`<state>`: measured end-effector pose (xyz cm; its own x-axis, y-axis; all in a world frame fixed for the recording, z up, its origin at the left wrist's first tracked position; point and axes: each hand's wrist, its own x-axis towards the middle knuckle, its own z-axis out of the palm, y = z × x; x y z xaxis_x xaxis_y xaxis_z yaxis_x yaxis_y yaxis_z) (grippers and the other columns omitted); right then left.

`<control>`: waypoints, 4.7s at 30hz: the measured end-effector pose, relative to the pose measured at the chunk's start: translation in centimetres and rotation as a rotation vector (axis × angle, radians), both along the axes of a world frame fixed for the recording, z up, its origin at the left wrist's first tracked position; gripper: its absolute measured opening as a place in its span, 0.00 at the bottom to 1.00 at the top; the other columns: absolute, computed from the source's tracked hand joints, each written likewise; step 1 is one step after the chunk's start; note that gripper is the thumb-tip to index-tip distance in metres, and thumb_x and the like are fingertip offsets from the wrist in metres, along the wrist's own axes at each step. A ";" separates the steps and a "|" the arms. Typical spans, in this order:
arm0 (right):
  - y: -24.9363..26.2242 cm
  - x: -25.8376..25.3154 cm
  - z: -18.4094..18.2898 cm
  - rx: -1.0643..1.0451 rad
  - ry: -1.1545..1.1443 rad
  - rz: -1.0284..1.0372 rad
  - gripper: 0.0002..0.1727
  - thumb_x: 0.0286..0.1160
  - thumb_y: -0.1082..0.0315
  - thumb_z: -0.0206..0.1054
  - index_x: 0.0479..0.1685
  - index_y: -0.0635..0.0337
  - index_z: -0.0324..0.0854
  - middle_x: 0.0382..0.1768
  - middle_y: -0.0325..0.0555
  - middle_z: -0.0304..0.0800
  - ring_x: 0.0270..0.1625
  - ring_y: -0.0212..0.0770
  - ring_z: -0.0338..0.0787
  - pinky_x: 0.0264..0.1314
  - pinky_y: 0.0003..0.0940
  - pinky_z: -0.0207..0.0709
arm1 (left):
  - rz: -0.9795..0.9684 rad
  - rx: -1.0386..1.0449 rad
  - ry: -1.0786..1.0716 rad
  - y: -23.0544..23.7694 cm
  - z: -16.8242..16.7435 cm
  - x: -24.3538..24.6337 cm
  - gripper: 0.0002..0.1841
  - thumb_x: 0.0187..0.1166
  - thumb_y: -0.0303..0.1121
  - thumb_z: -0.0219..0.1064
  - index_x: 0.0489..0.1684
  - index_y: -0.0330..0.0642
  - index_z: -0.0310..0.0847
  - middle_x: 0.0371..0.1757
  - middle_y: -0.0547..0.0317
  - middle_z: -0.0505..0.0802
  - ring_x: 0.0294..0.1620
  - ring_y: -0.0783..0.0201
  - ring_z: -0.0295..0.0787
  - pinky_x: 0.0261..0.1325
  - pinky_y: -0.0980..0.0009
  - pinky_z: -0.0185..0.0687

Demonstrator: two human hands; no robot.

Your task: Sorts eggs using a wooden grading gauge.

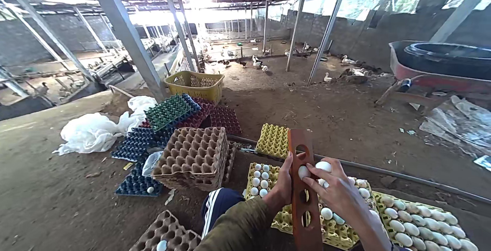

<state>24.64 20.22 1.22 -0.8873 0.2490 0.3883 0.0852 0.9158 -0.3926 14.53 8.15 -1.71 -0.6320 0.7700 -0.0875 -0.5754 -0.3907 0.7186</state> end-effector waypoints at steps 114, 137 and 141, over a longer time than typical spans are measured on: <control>-4.1 19.6 -0.1 -0.263 0.147 -0.415 0.27 0.59 0.42 0.83 0.53 0.49 0.94 0.69 0.55 0.81 0.63 0.42 0.86 0.57 0.37 0.86 | -0.335 -0.053 0.046 4.3 0.2 11.3 0.39 0.89 0.57 0.15 0.82 0.49 0.65 0.58 0.47 0.92 0.55 0.51 0.93 0.55 0.54 0.90; 19.4 40.7 -29.1 -0.663 -0.667 -1.501 0.35 0.66 0.41 0.77 0.72 0.50 0.84 0.88 0.66 0.56 0.81 0.67 0.72 0.76 0.64 0.73 | -0.450 -0.019 -0.156 3.0 -1.7 9.1 0.41 0.84 0.68 0.24 0.81 0.54 0.69 0.67 0.39 0.86 0.58 0.40 0.90 0.56 0.46 0.89; 20.0 40.5 -28.4 -0.708 -0.567 -1.476 0.32 0.71 0.48 0.76 0.73 0.54 0.83 0.86 0.71 0.58 0.81 0.70 0.71 0.77 0.66 0.71 | -0.440 -0.016 -0.160 3.0 -1.5 9.3 0.40 0.84 0.68 0.28 0.80 0.55 0.69 0.65 0.39 0.87 0.58 0.40 0.91 0.56 0.47 0.89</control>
<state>65.10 40.27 -27.17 0.2500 0.8815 -0.4006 0.8831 -0.3772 -0.2790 23.80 11.14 -3.24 -0.2237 0.9596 -0.1709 -0.7877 -0.0748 0.6115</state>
